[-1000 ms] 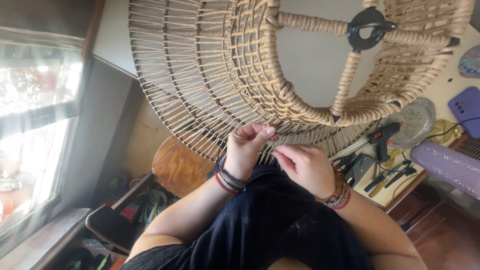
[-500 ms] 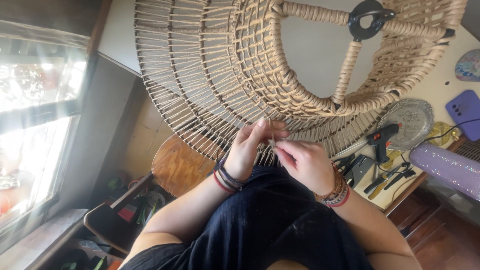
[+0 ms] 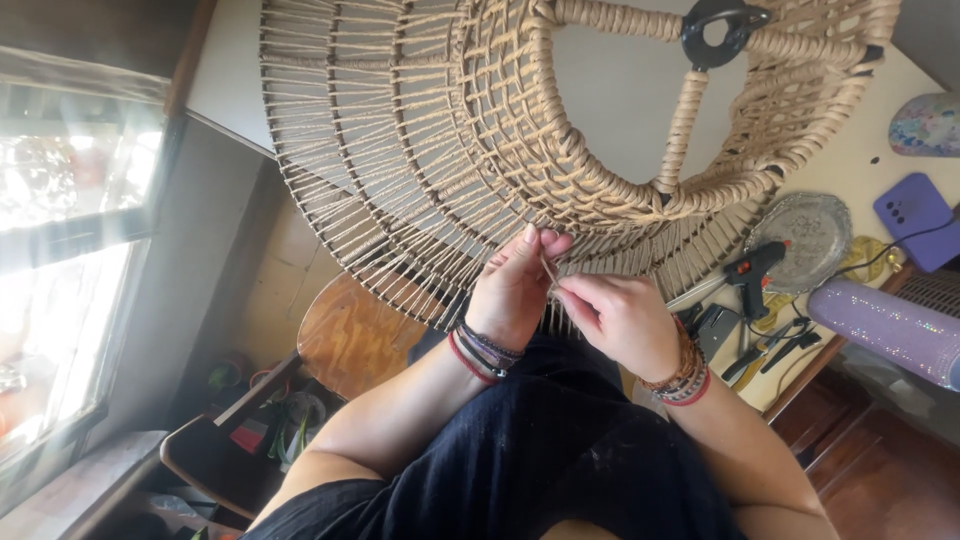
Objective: Assembling a wicker lampshade by weaving strands through a frame and trimming them with pliers.
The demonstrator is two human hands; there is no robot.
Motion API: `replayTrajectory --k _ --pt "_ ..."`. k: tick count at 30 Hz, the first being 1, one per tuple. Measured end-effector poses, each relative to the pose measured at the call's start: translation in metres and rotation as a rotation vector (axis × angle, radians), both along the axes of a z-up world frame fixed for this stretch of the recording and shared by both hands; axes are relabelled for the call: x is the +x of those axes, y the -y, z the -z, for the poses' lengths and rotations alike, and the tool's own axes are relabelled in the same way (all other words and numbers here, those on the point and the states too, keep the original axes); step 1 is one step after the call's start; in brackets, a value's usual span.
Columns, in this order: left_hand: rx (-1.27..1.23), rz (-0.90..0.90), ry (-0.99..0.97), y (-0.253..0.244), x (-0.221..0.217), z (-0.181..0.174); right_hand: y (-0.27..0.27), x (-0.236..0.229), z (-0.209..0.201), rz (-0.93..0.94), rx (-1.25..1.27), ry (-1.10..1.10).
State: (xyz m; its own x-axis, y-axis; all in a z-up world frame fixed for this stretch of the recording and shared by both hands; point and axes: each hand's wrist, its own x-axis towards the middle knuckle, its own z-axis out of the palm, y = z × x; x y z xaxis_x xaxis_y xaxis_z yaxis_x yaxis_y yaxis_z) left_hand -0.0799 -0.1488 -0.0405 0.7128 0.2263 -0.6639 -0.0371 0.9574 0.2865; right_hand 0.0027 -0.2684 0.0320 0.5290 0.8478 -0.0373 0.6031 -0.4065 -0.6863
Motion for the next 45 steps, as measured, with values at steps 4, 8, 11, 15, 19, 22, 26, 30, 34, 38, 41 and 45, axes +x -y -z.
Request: replayTrajectory --k 4,8,11,15,19,22,26,30,34,38,41,45 --pt "0.122 -0.047 -0.043 0.002 0.007 -0.016 0.002 0.000 0.002 0.001 -0.002 0.009" --pt "0.608 0.097 -0.105 -0.009 0.012 -0.043 0.004 -0.002 0.010 -0.016 -0.012 0.059" --pt "0.807 0.148 -0.117 -0.010 0.008 -0.032 0.004 -0.002 0.012 -0.031 -0.016 0.059" --pt "1.128 0.231 -0.148 -0.019 -0.003 -0.011 0.003 -0.002 0.017 -0.051 -0.033 0.058" --pt "1.294 0.247 -0.172 -0.022 -0.005 -0.020 0.007 -0.001 0.022 -0.056 -0.068 0.071" --pt "1.294 0.295 -0.150 -0.018 -0.007 -0.024 0.007 0.002 0.023 -0.049 -0.095 0.063" --pt "0.961 0.243 -0.047 -0.012 -0.005 -0.029 0.006 0.001 0.018 -0.054 -0.080 0.052" --pt "0.710 0.274 0.064 -0.018 -0.004 -0.024 0.006 0.002 0.012 -0.061 -0.084 0.044" --pt "0.279 0.244 0.245 -0.013 -0.004 -0.012 0.006 0.004 0.007 -0.087 -0.074 0.058" --pt "-0.209 0.071 0.167 -0.007 -0.002 -0.018 0.004 0.005 0.003 -0.107 -0.086 0.080" --pt "-0.355 -0.003 0.278 0.009 -0.004 0.019 0.006 0.005 0.005 -0.105 -0.088 0.075" --pt "-0.473 -0.119 0.478 0.026 -0.004 0.041 0.007 0.010 0.000 -0.118 -0.093 0.084"
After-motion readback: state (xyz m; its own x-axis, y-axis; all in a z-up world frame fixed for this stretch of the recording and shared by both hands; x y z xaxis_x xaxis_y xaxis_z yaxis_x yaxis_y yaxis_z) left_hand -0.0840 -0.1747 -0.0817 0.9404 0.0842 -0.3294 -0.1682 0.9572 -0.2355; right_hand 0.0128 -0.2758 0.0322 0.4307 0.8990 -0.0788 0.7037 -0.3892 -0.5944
